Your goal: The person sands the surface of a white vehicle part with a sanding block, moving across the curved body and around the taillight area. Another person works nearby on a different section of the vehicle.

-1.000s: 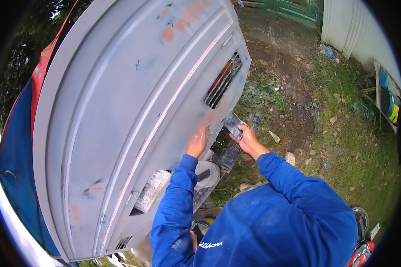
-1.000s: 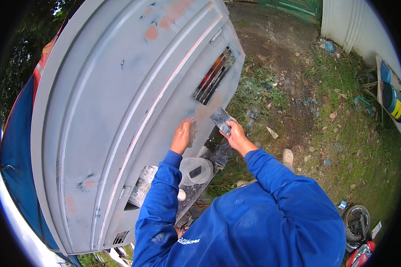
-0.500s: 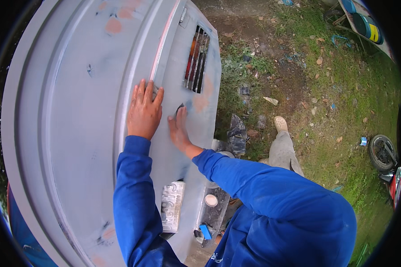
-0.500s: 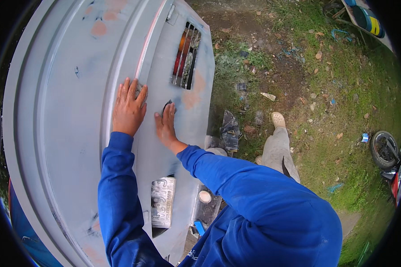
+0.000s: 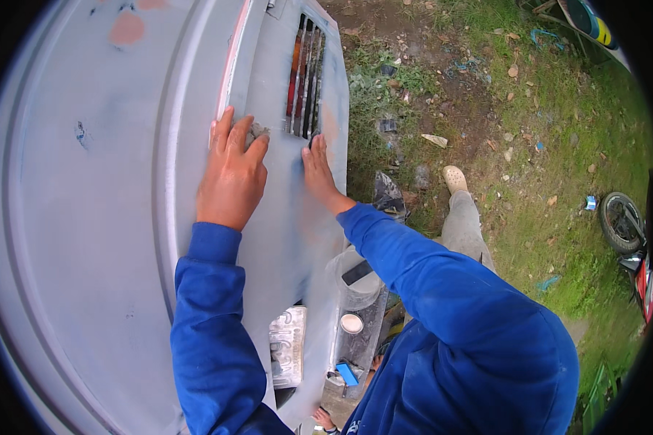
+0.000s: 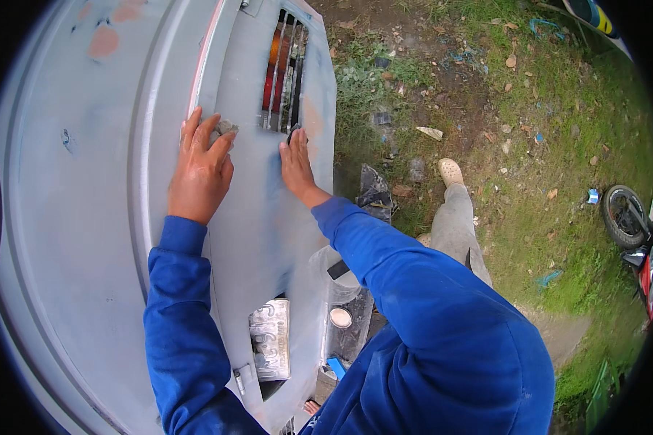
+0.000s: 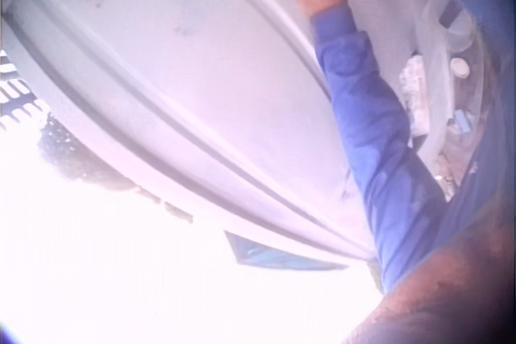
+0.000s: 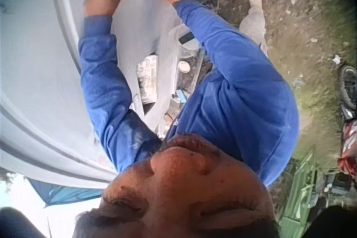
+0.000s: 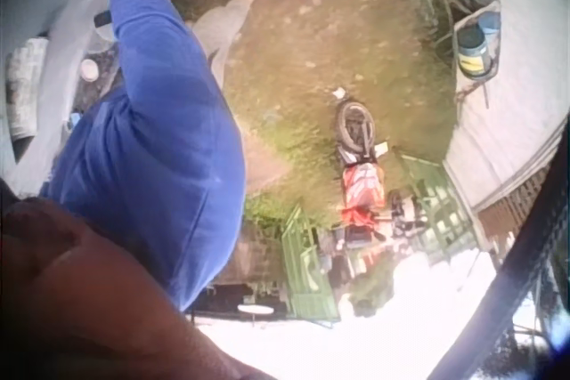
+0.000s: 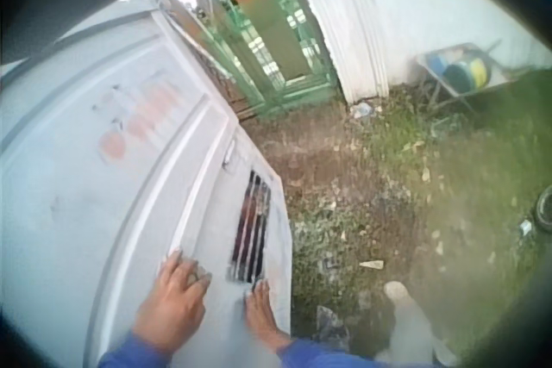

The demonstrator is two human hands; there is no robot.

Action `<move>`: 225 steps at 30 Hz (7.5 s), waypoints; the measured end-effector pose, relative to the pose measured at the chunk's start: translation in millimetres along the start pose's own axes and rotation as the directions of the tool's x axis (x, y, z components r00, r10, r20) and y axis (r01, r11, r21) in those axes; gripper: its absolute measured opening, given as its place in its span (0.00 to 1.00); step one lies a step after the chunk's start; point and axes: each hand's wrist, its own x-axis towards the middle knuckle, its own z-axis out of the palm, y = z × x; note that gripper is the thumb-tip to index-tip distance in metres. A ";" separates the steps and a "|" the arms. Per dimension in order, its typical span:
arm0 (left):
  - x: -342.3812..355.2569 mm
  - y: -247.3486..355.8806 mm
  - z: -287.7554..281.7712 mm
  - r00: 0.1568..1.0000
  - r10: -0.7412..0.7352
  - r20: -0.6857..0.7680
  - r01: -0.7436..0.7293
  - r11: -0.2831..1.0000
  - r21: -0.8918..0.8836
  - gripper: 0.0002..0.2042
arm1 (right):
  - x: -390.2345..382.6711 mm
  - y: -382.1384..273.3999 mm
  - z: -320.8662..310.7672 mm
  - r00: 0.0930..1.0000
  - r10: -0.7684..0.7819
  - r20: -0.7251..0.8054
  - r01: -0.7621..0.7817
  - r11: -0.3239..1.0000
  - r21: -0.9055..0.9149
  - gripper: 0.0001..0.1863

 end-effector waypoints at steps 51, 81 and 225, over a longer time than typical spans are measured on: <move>7.4 5.8 0.5 0.995 0.021 0.101 -0.024 0.999 0.028 0.09 | 7.7 -32.8 8.6 0.950 0.309 0.052 -0.312 0.947 0.076 0.43; 14.8 5.8 5.0 0.990 0.057 0.126 -0.065 0.996 0.058 0.11 | -36.1 46.2 41.8 0.992 0.114 0.047 -0.107 0.986 -0.127 0.47; 8.0 0.2 11.0 0.998 0.056 0.025 -0.058 0.994 0.090 0.06 | 64.7 23.2 -53.8 0.626 0.704 0.335 -0.744 0.410 0.528 0.31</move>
